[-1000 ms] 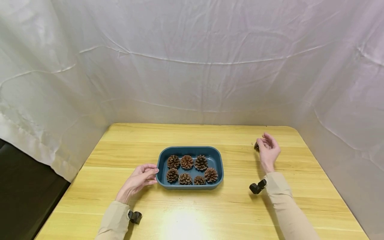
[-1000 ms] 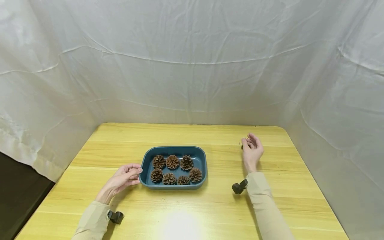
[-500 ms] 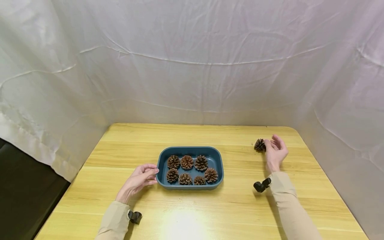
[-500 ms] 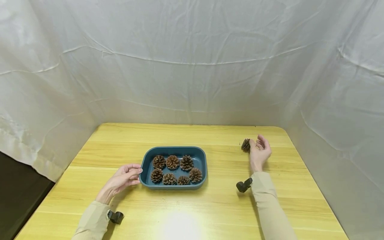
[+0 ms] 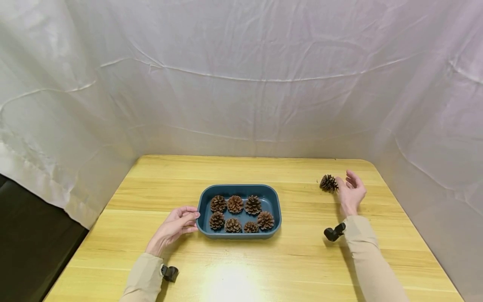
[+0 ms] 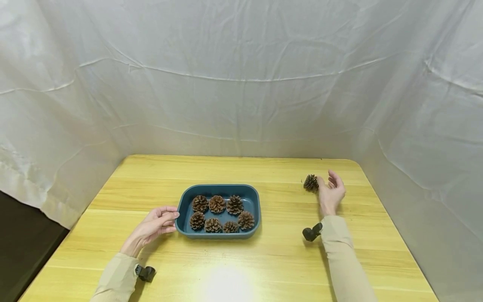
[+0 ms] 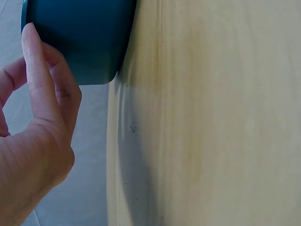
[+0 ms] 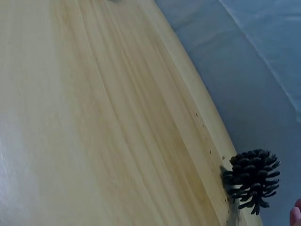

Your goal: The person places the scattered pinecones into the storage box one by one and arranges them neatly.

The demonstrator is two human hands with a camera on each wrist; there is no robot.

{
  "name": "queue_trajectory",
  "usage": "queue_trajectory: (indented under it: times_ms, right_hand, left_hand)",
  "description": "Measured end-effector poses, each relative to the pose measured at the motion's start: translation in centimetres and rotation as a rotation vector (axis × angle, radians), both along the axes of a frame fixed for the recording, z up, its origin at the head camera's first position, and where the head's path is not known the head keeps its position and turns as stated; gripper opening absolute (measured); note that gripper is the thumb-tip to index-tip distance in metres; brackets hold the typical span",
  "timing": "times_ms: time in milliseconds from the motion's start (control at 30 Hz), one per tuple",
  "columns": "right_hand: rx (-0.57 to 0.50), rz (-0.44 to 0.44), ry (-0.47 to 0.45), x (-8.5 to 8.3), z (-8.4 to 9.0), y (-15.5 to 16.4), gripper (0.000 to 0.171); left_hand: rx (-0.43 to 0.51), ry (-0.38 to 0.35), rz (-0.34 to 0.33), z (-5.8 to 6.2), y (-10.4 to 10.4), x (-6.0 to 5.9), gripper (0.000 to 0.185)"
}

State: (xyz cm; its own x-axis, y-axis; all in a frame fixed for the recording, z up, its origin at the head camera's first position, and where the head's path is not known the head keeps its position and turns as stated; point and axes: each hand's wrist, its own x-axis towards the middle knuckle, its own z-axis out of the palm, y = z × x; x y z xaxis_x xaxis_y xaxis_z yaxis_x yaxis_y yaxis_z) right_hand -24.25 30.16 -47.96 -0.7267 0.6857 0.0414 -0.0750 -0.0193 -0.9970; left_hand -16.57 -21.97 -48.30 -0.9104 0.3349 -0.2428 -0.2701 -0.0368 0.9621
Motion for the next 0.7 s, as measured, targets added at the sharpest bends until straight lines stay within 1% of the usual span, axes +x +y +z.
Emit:
queue_trajectory:
  times_ms: [100, 200, 433, 600, 700]
  right_hand:
    - [0.024, 0.0, -0.018, 0.0, -0.1, 0.24, 0.046]
    - [0.058, 0.004, -0.058, 0.05, -0.11, 0.51, 0.047]
    - [0.076, 0.036, -0.18, -0.08, -0.25, 1.01, 0.053]
    - [0.098, 0.071, -0.212, -0.1, -0.19, 0.95, 0.057]
    - [0.105, 0.1, -0.219, -0.02, -0.09, 0.96, 0.059]
  left_hand:
    - [0.009, 0.002, -0.004, -0.01, -0.02, 0.01, 0.028]
    - [0.014, 0.001, -0.006, 0.0, -0.03, 0.01, 0.027]
    - [0.008, -0.001, 0.0, -0.03, 0.04, -0.02, 0.03]
    - [0.008, -0.01, 0.011, 0.04, 0.09, 0.01, 0.03]
    - [0.014, -0.01, 0.003, 0.04, 0.05, -0.01, 0.03]
